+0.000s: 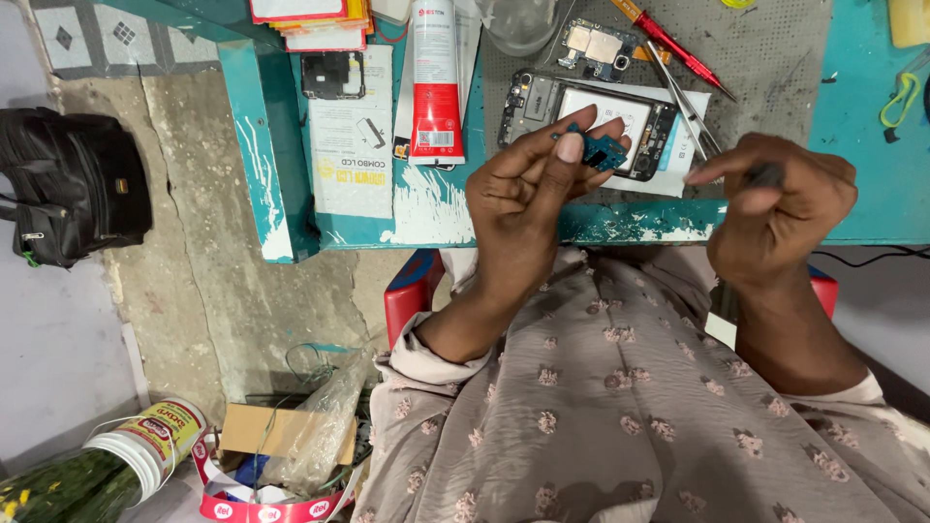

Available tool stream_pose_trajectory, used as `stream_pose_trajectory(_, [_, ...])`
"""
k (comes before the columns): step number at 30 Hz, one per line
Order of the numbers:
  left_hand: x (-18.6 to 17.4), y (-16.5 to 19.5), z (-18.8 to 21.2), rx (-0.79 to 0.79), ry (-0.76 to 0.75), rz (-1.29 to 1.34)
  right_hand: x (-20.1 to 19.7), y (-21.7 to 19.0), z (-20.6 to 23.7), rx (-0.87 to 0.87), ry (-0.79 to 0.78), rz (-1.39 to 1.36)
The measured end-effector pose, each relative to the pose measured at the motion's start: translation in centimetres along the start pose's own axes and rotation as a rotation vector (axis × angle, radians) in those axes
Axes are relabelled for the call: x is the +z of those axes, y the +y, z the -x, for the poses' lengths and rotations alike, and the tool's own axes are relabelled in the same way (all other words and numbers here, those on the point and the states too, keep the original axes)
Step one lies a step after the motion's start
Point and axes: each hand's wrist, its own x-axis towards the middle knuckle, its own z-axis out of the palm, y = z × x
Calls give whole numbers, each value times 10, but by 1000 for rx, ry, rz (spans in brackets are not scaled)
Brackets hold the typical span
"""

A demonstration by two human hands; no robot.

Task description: The person repairs a disassembled Samsung smartphone at a workbench. They pry at the phone body, use tweezers and a red tool to work on the internal board, lift out a small blue component, apply liquid to it from a bottle, and manipulate the small part with both hands.

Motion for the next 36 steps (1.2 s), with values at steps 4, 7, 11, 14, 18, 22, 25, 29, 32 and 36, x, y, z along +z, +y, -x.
stream_pose_trajectory(4, [1,0,0,-15,-3,-12,1,-18,-6,192,-30,208])
stream_pose_trajectory(7, [0,-3,1,-12,-4,-1,5,-31,-11,-35,-105,290])
stream_pose_trajectory(11, [3,-12,4,40,3,19,13,-39,-17,-113,-129,449])
stream_pose_trajectory(14, [9,-20,7,88,8,7,19,-39,-15,-151,-121,515])
stream_pose_trajectory(18, [6,-15,4,73,79,69,20,-31,-15,-149,-100,604])
stream_pose_trajectory(22, [4,-1,5,27,91,67,16,-24,-13,-86,-63,592])
stream_pose_trajectory(25, [7,3,3,23,74,83,11,-24,-11,-98,-27,550])
stream_pose_trajectory(29, [9,3,0,23,74,75,9,-31,-8,-26,21,344])
stream_pose_trajectory(32, [7,1,3,26,65,61,14,-35,-6,42,37,117])
stream_pose_trajectory(36, [10,-5,9,6,46,-10,21,-35,-8,31,-31,55])
